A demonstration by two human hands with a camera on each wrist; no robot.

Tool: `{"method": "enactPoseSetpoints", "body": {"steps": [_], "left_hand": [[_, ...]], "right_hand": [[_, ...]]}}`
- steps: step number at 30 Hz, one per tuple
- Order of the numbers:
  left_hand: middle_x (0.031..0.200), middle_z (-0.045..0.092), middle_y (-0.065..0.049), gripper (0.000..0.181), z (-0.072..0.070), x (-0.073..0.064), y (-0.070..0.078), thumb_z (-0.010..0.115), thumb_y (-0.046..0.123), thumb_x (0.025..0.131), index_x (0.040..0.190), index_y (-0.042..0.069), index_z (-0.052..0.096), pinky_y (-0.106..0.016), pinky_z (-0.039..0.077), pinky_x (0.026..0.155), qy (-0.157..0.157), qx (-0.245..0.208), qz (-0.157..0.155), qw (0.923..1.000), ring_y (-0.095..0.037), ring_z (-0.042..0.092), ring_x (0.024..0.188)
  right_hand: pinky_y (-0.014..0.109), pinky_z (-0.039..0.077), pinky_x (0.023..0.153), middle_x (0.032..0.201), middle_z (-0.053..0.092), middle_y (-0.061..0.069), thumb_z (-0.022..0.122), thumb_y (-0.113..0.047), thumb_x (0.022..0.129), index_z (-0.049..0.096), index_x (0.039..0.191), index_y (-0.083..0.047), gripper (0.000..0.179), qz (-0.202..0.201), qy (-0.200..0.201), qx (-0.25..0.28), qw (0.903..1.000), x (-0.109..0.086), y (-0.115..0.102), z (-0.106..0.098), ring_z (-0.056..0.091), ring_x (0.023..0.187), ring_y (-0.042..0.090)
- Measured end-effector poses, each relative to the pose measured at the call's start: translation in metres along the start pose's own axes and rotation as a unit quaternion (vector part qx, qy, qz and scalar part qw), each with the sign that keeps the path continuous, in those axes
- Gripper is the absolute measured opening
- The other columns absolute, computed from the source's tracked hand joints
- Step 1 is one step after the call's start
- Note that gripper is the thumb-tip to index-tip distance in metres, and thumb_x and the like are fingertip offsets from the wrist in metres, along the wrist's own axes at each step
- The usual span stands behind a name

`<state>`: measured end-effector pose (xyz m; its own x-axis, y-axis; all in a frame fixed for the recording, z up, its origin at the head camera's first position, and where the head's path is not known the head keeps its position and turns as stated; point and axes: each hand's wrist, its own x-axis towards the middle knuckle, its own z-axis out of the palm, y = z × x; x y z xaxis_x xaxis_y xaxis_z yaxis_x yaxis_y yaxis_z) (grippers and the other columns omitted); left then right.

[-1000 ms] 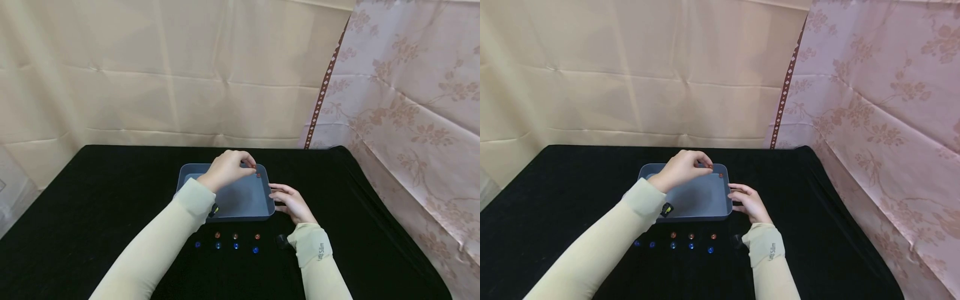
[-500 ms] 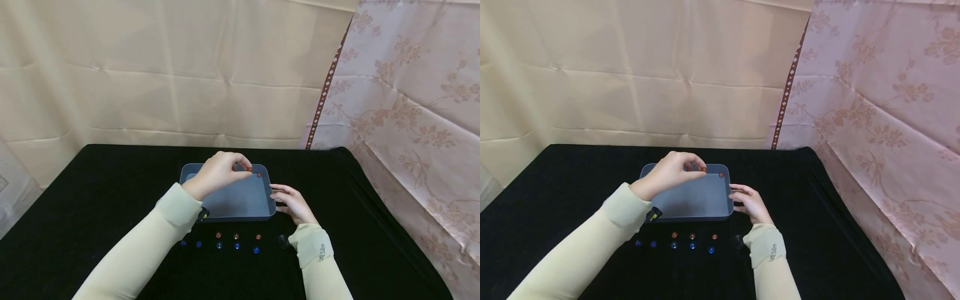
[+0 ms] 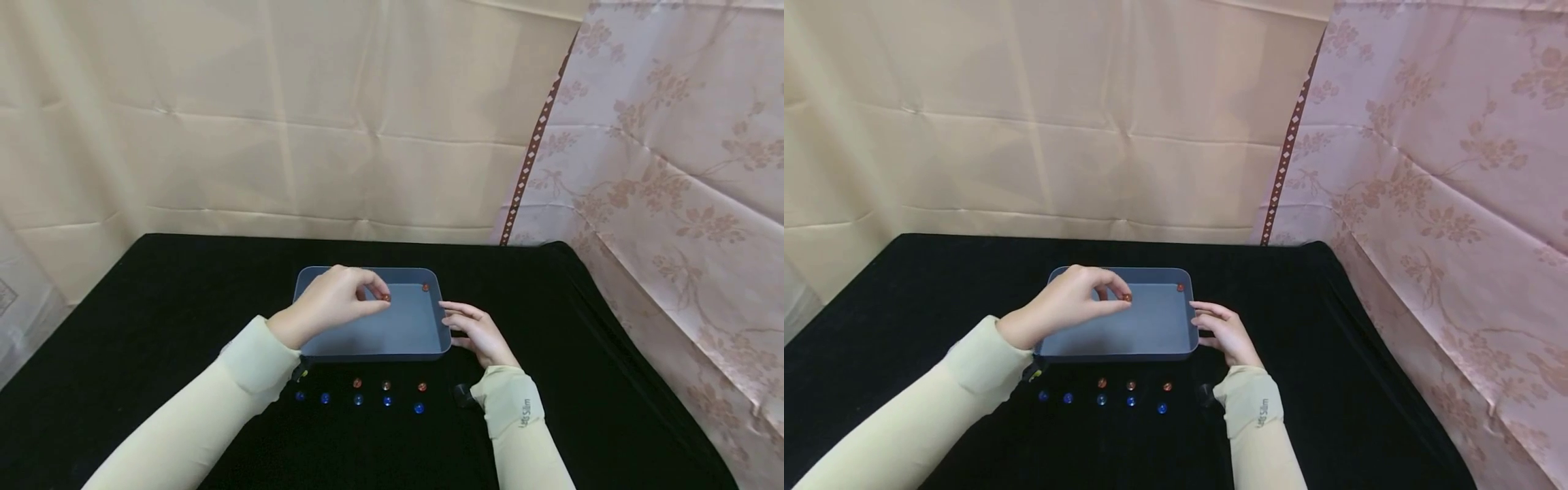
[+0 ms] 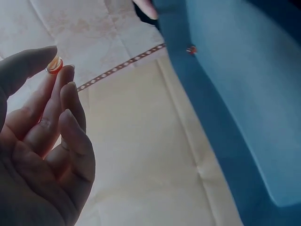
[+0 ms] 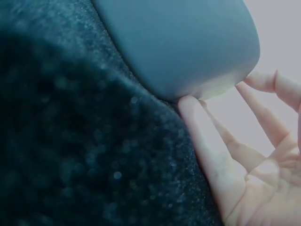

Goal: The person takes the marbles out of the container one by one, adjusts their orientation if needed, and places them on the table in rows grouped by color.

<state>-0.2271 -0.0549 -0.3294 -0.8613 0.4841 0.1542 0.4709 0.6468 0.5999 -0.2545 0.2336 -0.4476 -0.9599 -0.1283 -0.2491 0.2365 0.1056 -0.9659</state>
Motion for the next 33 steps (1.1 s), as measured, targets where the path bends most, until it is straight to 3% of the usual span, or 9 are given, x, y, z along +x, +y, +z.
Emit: {"method": "enactPoseSetpoints", "body": {"steps": [8, 17, 27, 33], "left_hand": [[0.091, 0.072, 0.007, 0.011, 0.005, -0.02, -0.02, 0.072, 0.027, 0.09, 0.098, 0.02, 0.073, -0.023, 0.05, 0.061, -0.007, 0.007, 0.003, 0.9999, -0.002, 0.06, 0.065], [0.089, 0.072, 0.01, 0.012, 0.006, -0.042, -0.034, 0.071, 0.029, 0.091, 0.099, 0.02, 0.073, -0.021, 0.051, 0.064, -0.019, 0.002, 0.022, 0.9996, 0.0, 0.061, 0.069], [0.089, 0.074, 0.008, 0.012, 0.01, -0.064, -0.051, 0.07, 0.026, 0.091, 0.098, 0.017, 0.073, -0.017, 0.054, 0.072, -0.098, -0.042, 0.02, 0.9941, 0.002, 0.067, 0.079], [0.093, 0.076, 0.004, 0.016, 0.015, -0.072, -0.06, 0.07, 0.024, 0.091, 0.101, 0.012, 0.073, -0.016, 0.055, 0.074, -0.105, -0.05, 0.015, 0.993, 0.001, 0.069, 0.081]], "right_hand": [[0.037, 0.056, 0.087, 0.142, 0.052, 0.013, 0.06, -0.015, 0.096, 0.059, 0.135, -0.006, 0.041, 0.0, -0.004, -0.016, 0.9999, 0.0, 0.003, 0.001, 0.059, 0.103, 0.019], [0.036, 0.057, 0.085, 0.14, 0.053, 0.013, 0.06, -0.016, 0.095, 0.059, 0.135, -0.006, 0.041, 0.002, 0.001, -0.013, 0.9999, 0.0, 0.001, 0.002, 0.06, 0.102, 0.019], [0.035, 0.057, 0.083, 0.14, 0.052, 0.013, 0.06, -0.015, 0.095, 0.059, 0.134, -0.005, 0.041, -0.002, 0.003, -0.008, 1.0, -0.001, 0.001, 0.002, 0.059, 0.103, 0.019], [0.035, 0.058, 0.083, 0.134, 0.054, 0.012, 0.06, -0.014, 0.095, 0.059, 0.135, -0.005, 0.041, -0.007, 0.004, -0.009, 0.9999, 0.001, 0.002, 0.001, 0.06, 0.101, 0.017]]}}
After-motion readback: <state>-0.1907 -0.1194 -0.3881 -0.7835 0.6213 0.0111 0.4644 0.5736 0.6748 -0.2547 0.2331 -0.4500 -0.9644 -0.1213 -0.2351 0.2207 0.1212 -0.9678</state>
